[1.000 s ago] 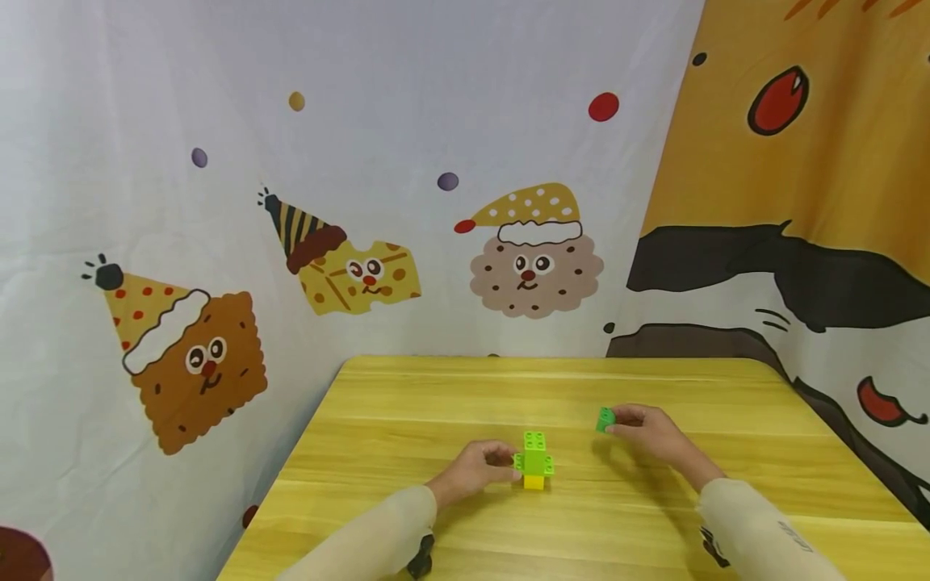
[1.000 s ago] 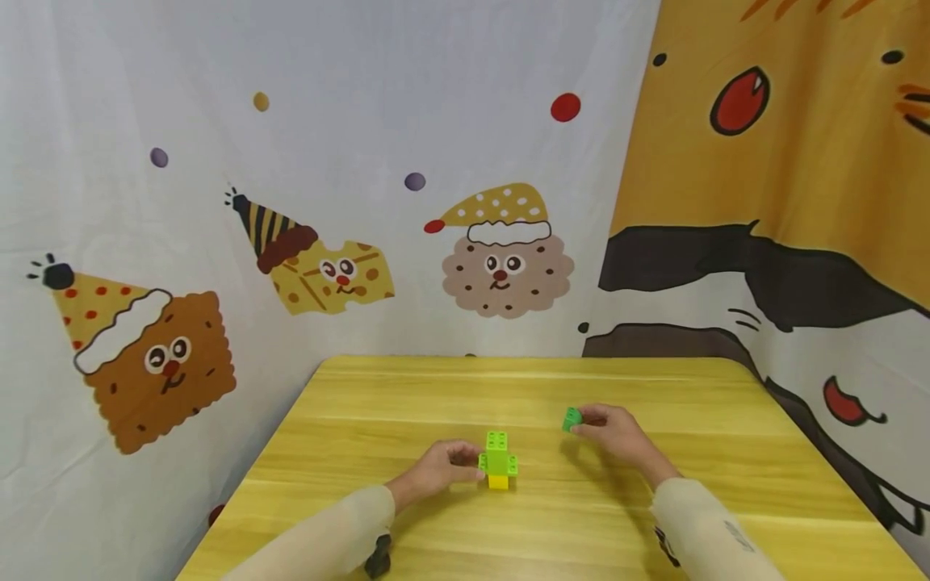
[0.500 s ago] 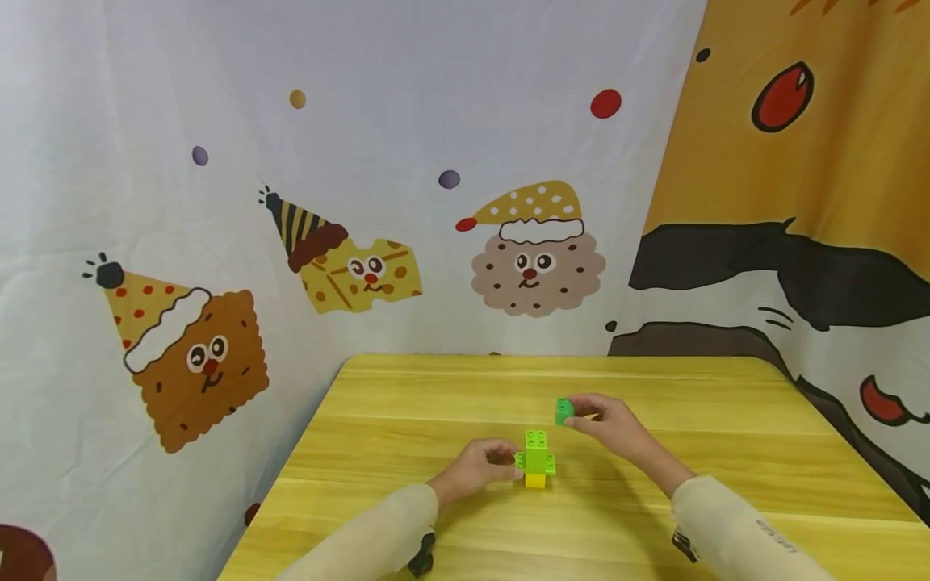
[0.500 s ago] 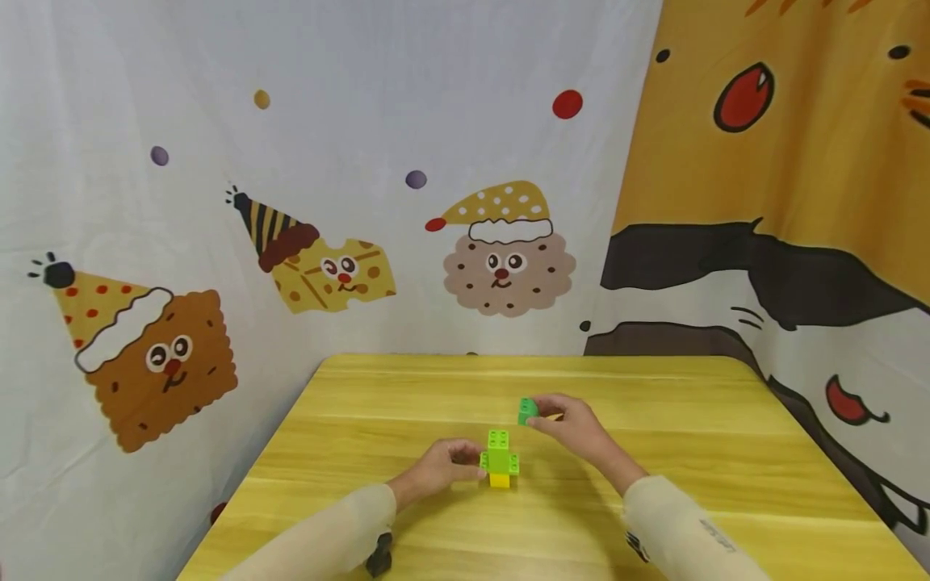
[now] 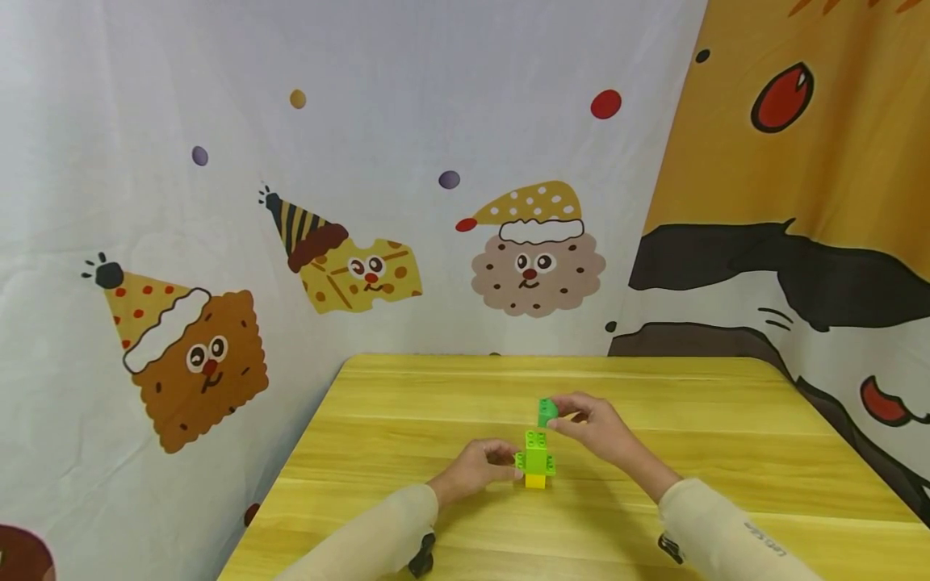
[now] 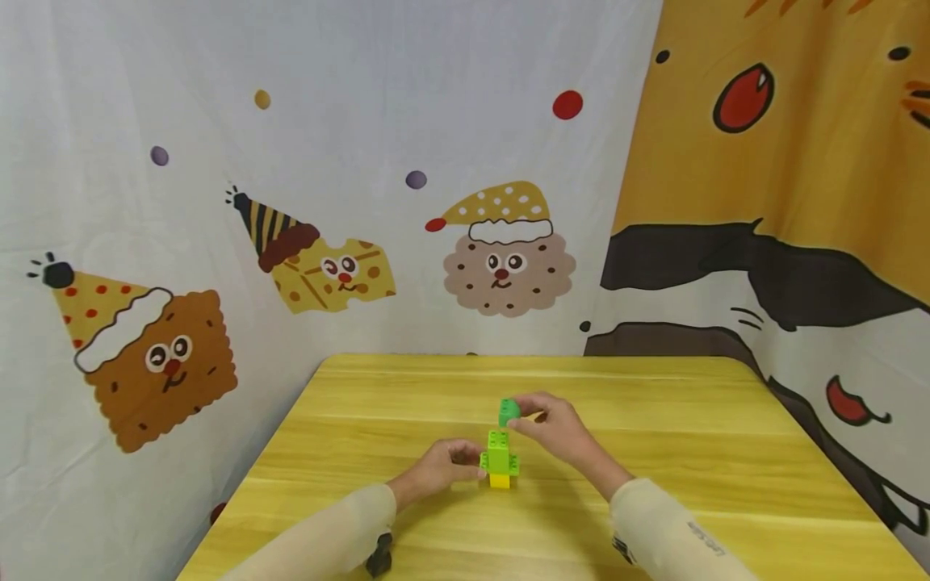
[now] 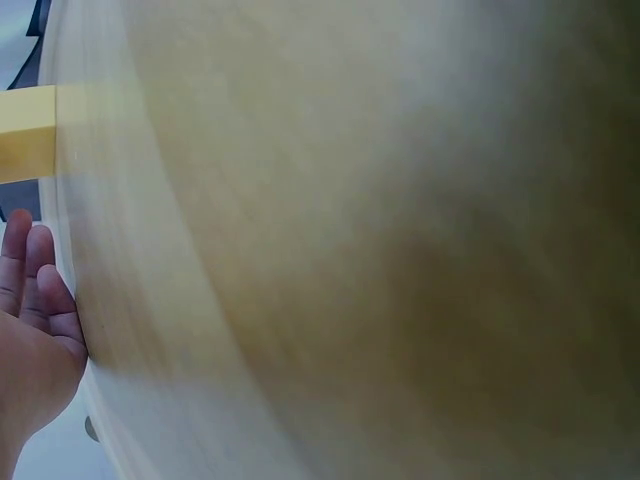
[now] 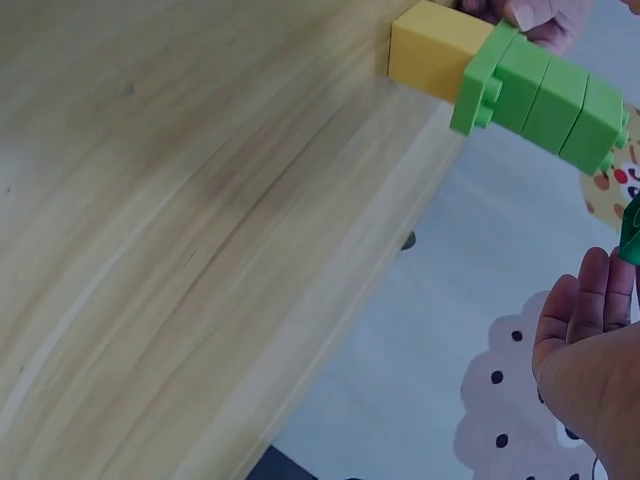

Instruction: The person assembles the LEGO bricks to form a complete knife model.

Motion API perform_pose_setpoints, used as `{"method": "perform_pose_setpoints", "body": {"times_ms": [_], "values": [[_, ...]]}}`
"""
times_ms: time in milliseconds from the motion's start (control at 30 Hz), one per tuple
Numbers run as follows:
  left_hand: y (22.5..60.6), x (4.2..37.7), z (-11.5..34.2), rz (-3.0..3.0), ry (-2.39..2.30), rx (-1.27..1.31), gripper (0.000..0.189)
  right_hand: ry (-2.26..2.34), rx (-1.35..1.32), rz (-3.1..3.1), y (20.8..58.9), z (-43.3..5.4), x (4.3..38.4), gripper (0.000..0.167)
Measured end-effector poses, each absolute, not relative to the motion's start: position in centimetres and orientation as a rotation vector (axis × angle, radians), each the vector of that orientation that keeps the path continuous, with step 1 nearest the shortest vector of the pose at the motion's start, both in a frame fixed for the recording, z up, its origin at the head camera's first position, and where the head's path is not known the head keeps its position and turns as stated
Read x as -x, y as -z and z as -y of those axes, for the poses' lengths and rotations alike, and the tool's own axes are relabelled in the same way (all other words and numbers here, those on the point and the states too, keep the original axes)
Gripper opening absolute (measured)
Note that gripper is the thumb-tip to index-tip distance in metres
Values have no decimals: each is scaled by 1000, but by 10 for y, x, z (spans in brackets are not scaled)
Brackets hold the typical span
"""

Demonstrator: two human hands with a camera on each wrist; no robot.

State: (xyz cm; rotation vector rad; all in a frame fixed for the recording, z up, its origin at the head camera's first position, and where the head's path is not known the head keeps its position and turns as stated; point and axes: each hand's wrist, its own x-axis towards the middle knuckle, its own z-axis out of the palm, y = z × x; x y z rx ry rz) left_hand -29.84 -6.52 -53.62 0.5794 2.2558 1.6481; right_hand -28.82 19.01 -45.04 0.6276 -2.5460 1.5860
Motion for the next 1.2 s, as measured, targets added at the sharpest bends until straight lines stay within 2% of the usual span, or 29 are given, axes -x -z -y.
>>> {"method": "perform_pose_setpoints", "body": {"times_ms": [333,1200], "values": [[538,299,66,-2262,-1637,-607,25,-1543,-707,2559,461,-181,285,28],[539,301,66,-2275,-1618,-614,26,-1456,-759,2597,471,-179,282,30]]}}
